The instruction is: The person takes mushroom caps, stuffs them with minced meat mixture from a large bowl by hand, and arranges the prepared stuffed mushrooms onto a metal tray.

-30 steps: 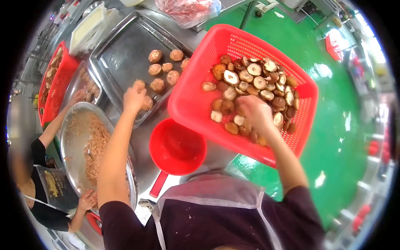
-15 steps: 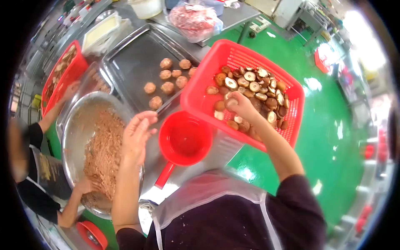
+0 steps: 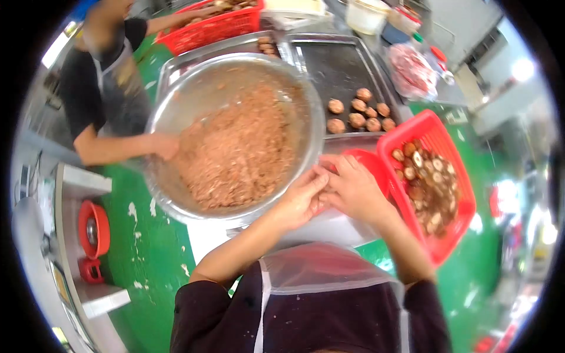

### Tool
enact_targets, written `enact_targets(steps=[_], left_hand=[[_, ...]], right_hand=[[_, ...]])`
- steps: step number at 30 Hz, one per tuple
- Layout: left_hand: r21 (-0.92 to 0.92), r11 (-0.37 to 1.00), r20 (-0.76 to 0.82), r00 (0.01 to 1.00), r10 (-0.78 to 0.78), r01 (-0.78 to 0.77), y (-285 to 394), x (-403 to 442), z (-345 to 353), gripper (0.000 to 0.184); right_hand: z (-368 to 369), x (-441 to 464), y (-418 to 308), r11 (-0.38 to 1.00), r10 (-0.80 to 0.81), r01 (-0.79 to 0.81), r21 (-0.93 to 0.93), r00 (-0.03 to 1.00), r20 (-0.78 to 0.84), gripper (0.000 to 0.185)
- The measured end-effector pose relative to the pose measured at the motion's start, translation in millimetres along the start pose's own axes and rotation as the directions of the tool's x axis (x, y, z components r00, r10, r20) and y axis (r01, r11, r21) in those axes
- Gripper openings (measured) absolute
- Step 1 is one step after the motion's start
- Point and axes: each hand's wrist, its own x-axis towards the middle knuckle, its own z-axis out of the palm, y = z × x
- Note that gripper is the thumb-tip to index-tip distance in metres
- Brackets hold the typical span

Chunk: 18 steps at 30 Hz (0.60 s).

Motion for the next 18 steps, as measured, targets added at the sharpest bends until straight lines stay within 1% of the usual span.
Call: enact_targets(steps=[1,4,5,7,8,9,11,14,17,18], left_hand=[[-0.092,0.994,0.080,0.994,0.071,-0.064,2.3,-10.2,-13.3,0.032],[0.023,0.989,-0.189,0.971,0.145,-0.143,24.4,-63.3,-35.2,0.034],[0.031,0.974,-0.258,0.940,0.224,-0.224,27.5,-77.5,-52.9,0.034],[0.056,0.932,-0.398,0.848,0.351,-0.359,34.9,-107.0,-77.5,0.032],[0.076,0.904,-0.461,0.789,0.406,-0.420,39.6,-118.4,-87.7,0.030],[0.081,0.871,-0.487,0.743,0.459,-0.485,44.6,-127.7,-95.9,0.029],[0.094,0.790,-0.538,0.637,0.553,-0.606,50.4,-141.1,-107.1,0.027],[0.096,0.742,-0.524,0.600,0.604,-0.663,56.8,-151.0,-113.4,0.024],[0.078,0.773,-0.539,0.626,0.564,-0.630,61.5,-151.8,-115.7,0.024],[0.073,0.779,-0.544,0.629,0.555,-0.623,61.7,-149.0,-116.6,0.025]], right_hand=[[1.9,9.6,-2.4,0.991,-0.117,0.117,0.061,0.993,-0.004,0.041],[21.9,45.4,-3.7,0.910,-0.139,0.164,0.381,0.986,-0.093,0.040],[28.4,60.0,-6.1,0.901,-0.140,0.163,0.403,0.986,-0.086,0.036],[61.7,93.4,4.4,0.927,-0.167,0.128,0.352,0.982,0.083,0.032],[82.9,109.1,9.0,0.958,-0.179,0.135,0.253,0.971,0.159,0.030],[103.7,124.3,13.4,0.977,-0.181,0.148,0.151,0.955,0.237,0.028],[135.6,155.6,23.9,0.987,-0.075,0.132,-0.095,0.886,0.458,0.029],[186.3,171.1,57.1,0.981,-0.017,0.095,-0.169,0.909,0.417,0.031],[190.6,168.9,42.6,0.961,0.105,0.094,-0.261,0.746,0.657,0.031],[188.1,162.9,40.6,0.956,0.029,0.178,-0.232,0.732,0.681,0.030]])
